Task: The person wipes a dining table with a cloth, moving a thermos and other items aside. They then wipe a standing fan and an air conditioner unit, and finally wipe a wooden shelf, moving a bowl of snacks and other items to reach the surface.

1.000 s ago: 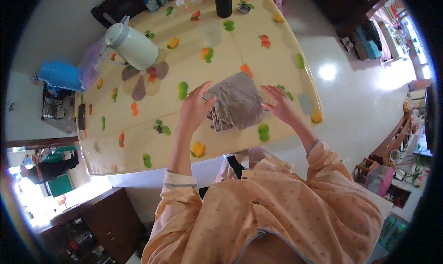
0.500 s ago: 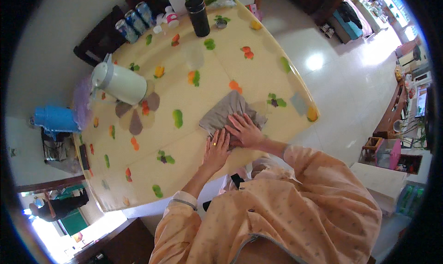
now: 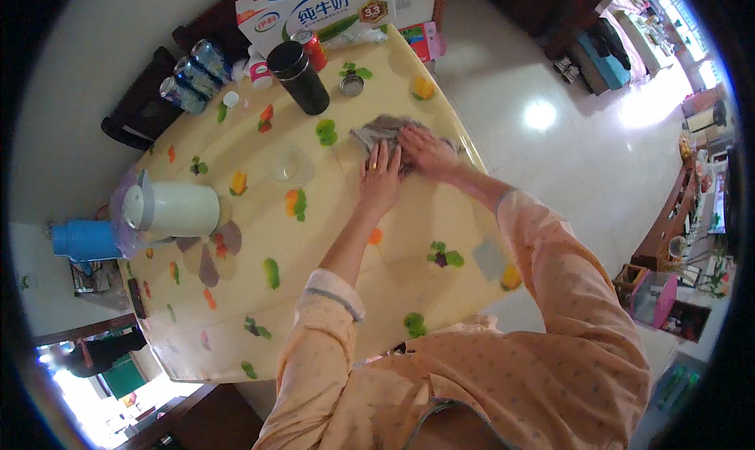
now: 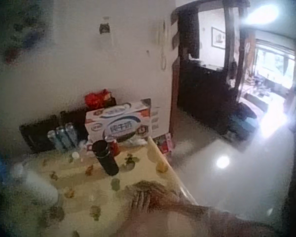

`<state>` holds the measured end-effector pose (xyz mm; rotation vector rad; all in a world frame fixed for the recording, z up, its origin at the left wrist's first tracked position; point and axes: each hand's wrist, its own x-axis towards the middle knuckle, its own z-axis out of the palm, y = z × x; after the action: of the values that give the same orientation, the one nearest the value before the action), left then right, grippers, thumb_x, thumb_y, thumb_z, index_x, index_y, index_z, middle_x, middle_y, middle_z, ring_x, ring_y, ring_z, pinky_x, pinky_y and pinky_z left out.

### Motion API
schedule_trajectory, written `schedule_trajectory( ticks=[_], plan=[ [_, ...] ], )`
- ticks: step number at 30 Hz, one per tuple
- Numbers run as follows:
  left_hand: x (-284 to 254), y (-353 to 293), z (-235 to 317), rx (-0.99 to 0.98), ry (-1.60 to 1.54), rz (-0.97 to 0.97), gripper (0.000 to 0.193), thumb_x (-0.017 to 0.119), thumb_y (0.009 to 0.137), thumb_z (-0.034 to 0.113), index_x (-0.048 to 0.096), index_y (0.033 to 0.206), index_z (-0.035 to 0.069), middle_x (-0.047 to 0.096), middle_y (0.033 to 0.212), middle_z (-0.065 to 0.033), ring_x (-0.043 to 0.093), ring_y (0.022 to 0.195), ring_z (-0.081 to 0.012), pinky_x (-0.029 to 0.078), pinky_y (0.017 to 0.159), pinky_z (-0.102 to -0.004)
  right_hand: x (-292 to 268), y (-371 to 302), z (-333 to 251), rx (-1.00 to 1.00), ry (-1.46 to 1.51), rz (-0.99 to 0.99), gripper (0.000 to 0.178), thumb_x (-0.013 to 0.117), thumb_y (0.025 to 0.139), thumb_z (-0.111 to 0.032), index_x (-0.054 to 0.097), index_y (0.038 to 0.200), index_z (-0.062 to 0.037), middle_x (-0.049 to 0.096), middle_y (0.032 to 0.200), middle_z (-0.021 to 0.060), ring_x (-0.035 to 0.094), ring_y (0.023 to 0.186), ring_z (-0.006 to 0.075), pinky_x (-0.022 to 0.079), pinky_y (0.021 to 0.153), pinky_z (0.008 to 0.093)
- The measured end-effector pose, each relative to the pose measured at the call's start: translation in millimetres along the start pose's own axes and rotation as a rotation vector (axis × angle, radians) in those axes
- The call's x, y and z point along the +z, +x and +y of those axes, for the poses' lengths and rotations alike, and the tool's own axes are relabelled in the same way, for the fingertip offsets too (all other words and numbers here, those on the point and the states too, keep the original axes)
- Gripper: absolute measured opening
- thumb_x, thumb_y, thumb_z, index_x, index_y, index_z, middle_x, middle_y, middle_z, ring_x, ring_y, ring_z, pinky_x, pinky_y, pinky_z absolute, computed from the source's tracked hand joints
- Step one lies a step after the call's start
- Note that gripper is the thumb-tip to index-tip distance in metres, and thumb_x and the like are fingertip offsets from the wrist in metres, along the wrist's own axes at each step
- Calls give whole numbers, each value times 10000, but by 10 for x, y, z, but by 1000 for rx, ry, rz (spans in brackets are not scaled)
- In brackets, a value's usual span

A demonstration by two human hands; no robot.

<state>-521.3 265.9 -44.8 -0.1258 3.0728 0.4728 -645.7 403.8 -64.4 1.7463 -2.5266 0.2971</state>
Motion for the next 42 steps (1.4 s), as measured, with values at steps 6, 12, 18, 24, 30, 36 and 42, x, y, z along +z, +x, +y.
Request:
schedule_trajectory(
  ticks=[6,12,18,24,30,36,42],
  plan=[
    [21,990,16,-113,-32,71,635,542,840,254,266,1400,144,183,1465,-142,180,1352,-306,224,1032,-553,-90,701,972,-23,-29,43,478,511,855,-230,429,1284,-36,388,1363,136,316,1298,273,238,1083,388],
    [61,1207,-49,-176,-57,17,522,461,873,212,332,1377,169,199,1465,-120,193,1352,-283,233,1029,-547,9,825,1179,-58,77,75,472,527,850,-248,441,1285,-87,394,1363,126,323,1294,279,238,1082,391],
    [33,883,12,22,67,30,456,488,832,165,460,1287,164,335,1398,-137,307,1301,-282,324,977,-508,-60,358,838,97,38,-27,450,504,869,-257,440,1285,-101,353,1383,147,283,1310,307,236,1074,424],
    [232,-74,615,267,116,48,444,516,784,200,520,1227,193,431,1324,-156,395,1234,-294,345,949,-495,-278,-967,102,215,42,-48,454,498,870,-248,432,1299,-113,264,1414,187,223,1329,343,229,1060,472],
    [297,-1342,1104,459,-102,-158,430,506,800,164,517,1230,147,350,1373,-190,317,1284,-341,267,997,-551,-592,-2204,-1074,385,44,-205,567,586,803,-215,401,1319,-73,230,1424,217,195,1327,389,184,1056,546],
    [362,-2354,923,450,-179,-243,417,486,819,154,510,1235,129,316,1396,-178,273,1309,-344,182,1036,-586,-446,-2515,-2054,334,13,-193,603,586,796,-236,377,1324,-34,212,1420,249,171,1322,430,152,1046,584],
    [233,-3071,390,304,-24,-162,395,467,837,163,516,1229,146,344,1389,-142,289,1309,-306,161,1046,-571,-237,-2000,-2627,149,82,-207,661,570,795,-321,340,1337,-20,151,1437,248,129,1327,447,123,1037,604]
  ],
)
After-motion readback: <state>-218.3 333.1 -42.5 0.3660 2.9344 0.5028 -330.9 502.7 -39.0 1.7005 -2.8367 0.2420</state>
